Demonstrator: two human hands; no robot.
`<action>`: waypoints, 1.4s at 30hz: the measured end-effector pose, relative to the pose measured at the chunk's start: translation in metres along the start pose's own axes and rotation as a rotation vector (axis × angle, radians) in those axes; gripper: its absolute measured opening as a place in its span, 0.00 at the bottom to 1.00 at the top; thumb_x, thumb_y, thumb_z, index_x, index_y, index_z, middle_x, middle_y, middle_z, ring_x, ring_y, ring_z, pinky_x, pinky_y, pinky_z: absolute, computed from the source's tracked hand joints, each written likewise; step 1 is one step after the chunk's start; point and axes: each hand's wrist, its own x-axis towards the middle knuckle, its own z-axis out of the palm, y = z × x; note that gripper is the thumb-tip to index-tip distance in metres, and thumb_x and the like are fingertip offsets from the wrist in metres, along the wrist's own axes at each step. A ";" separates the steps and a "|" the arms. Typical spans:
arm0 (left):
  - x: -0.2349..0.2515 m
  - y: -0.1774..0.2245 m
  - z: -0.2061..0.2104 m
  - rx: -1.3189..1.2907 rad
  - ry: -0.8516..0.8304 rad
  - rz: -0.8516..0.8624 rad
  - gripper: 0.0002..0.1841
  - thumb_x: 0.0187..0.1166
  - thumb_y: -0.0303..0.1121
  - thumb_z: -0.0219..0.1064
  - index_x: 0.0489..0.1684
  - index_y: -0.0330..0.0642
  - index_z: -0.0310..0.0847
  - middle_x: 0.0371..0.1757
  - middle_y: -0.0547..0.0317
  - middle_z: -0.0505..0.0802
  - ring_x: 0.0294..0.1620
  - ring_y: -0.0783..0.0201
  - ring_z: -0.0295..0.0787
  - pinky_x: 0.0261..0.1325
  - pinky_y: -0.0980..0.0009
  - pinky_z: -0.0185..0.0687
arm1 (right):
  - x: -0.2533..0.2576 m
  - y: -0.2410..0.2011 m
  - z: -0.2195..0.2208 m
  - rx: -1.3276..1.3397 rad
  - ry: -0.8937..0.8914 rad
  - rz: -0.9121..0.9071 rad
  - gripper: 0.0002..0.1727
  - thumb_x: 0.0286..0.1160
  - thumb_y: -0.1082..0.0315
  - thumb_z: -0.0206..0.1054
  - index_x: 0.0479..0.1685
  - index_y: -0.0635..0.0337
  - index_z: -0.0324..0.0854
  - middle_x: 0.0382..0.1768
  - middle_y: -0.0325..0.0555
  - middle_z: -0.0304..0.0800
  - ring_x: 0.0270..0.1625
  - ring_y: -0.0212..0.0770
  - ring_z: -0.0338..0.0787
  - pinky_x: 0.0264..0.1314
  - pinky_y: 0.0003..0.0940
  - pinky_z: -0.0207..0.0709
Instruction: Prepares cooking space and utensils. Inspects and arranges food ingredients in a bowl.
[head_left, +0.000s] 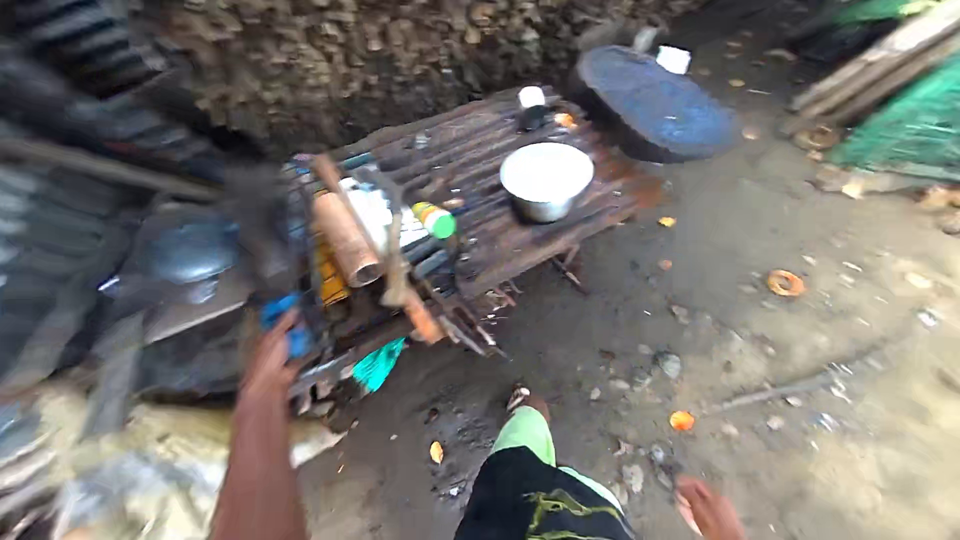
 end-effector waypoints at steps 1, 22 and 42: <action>-0.024 0.007 0.007 0.004 -0.005 0.065 0.21 0.86 0.44 0.63 0.71 0.43 0.74 0.44 0.65 0.86 0.35 0.75 0.82 0.40 0.73 0.82 | 0.023 -0.018 -0.004 0.013 0.024 -0.028 0.22 0.91 0.59 0.56 0.65 0.71 0.82 0.51 0.68 0.91 0.49 0.60 0.93 0.57 0.60 0.85; -0.299 0.100 0.619 -0.296 -0.886 0.293 0.24 0.82 0.37 0.57 0.66 0.24 0.74 0.43 0.55 0.93 0.42 0.72 0.91 0.52 0.71 0.90 | 0.220 -0.476 -0.225 0.637 -0.163 -0.538 0.15 0.78 0.66 0.67 0.56 0.68 0.83 0.40 0.47 0.95 0.45 0.38 0.94 0.57 0.36 0.88; -0.312 0.179 0.867 0.264 -0.590 0.552 0.25 0.88 0.44 0.56 0.65 0.27 0.82 0.56 0.42 0.93 0.57 0.54 0.93 0.66 0.56 0.87 | 0.419 -0.511 -0.493 0.207 -0.278 -0.569 0.17 0.79 0.64 0.69 0.57 0.68 0.81 0.36 0.45 0.93 0.35 0.36 0.95 0.44 0.34 0.92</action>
